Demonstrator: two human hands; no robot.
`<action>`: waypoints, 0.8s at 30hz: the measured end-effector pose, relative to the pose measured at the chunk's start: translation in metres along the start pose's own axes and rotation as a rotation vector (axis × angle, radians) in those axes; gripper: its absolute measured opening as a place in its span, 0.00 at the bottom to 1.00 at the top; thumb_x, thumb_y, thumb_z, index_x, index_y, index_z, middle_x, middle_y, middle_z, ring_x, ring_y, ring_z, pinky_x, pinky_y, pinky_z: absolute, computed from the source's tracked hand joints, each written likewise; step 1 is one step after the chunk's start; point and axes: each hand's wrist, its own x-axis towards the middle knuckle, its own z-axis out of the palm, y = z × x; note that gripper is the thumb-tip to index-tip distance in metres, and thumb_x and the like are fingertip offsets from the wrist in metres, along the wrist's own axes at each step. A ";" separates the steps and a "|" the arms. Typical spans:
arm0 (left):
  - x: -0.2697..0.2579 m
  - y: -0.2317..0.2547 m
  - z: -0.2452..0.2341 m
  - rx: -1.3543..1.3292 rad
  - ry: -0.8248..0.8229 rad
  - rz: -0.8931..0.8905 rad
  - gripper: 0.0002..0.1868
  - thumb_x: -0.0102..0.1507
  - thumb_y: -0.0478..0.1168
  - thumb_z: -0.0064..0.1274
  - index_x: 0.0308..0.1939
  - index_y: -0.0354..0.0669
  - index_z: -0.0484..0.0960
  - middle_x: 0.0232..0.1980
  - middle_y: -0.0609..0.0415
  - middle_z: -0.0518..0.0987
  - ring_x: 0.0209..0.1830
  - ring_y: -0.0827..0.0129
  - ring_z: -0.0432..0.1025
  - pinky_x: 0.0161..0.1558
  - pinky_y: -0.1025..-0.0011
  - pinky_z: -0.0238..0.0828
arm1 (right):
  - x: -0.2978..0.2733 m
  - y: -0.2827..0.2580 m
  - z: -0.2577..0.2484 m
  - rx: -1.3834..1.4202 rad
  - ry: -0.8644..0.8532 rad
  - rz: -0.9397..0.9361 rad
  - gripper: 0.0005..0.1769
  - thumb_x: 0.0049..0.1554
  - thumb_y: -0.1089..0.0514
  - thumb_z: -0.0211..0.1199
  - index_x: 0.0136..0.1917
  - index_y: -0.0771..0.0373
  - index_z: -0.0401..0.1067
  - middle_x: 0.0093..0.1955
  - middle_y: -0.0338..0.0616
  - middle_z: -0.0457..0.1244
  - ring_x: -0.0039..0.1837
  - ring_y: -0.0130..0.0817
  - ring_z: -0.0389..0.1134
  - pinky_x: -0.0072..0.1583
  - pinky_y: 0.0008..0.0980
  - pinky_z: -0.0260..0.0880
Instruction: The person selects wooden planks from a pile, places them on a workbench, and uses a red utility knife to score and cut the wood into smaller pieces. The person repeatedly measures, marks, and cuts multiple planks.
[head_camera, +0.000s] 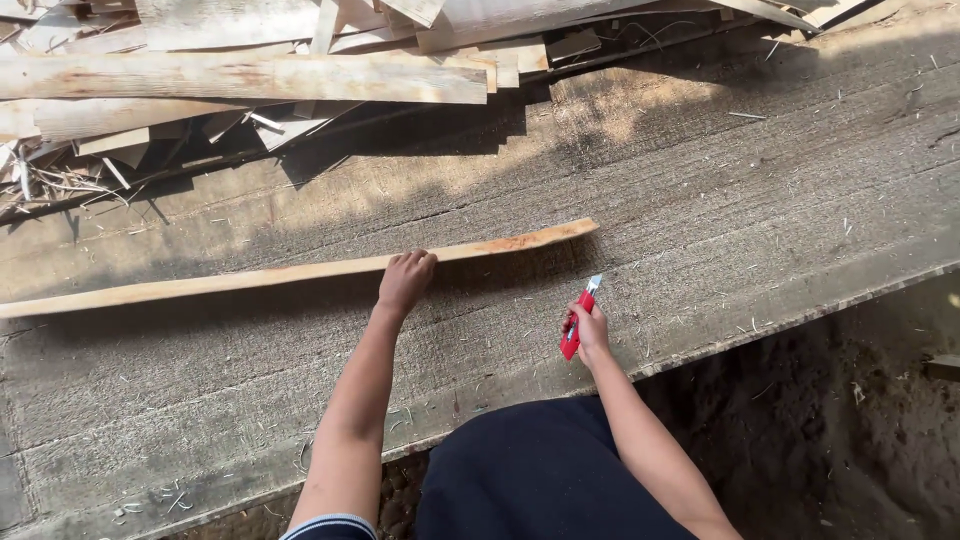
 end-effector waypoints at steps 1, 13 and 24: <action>0.007 -0.004 -0.016 0.000 -0.001 0.001 0.04 0.64 0.50 0.50 0.42 0.63 0.74 0.44 0.69 0.74 0.43 0.74 0.78 0.51 0.68 0.74 | 0.003 0.001 0.002 0.000 0.001 0.001 0.08 0.59 0.61 0.61 0.51 0.64 0.67 0.38 0.42 0.61 0.34 0.29 0.67 0.36 0.30 0.72; 0.009 0.035 -0.068 -0.259 -0.176 -0.147 0.09 0.63 0.43 0.50 0.45 0.66 0.79 0.38 0.65 0.72 0.46 0.70 0.73 0.47 0.70 0.59 | 0.021 -0.011 0.019 0.144 0.037 -0.046 0.18 0.61 0.54 0.67 0.57 0.64 0.65 0.42 0.40 0.63 0.34 0.26 0.66 0.36 0.24 0.72; -0.019 0.010 -0.060 -0.273 -0.353 -0.357 0.14 0.63 0.42 0.47 0.48 0.66 0.85 0.44 0.61 0.78 0.54 0.66 0.74 0.57 0.61 0.68 | 0.049 -0.018 0.040 -0.068 -0.133 0.056 0.12 0.61 0.57 0.65 0.55 0.60 0.66 0.48 0.46 0.67 0.36 0.26 0.68 0.37 0.24 0.73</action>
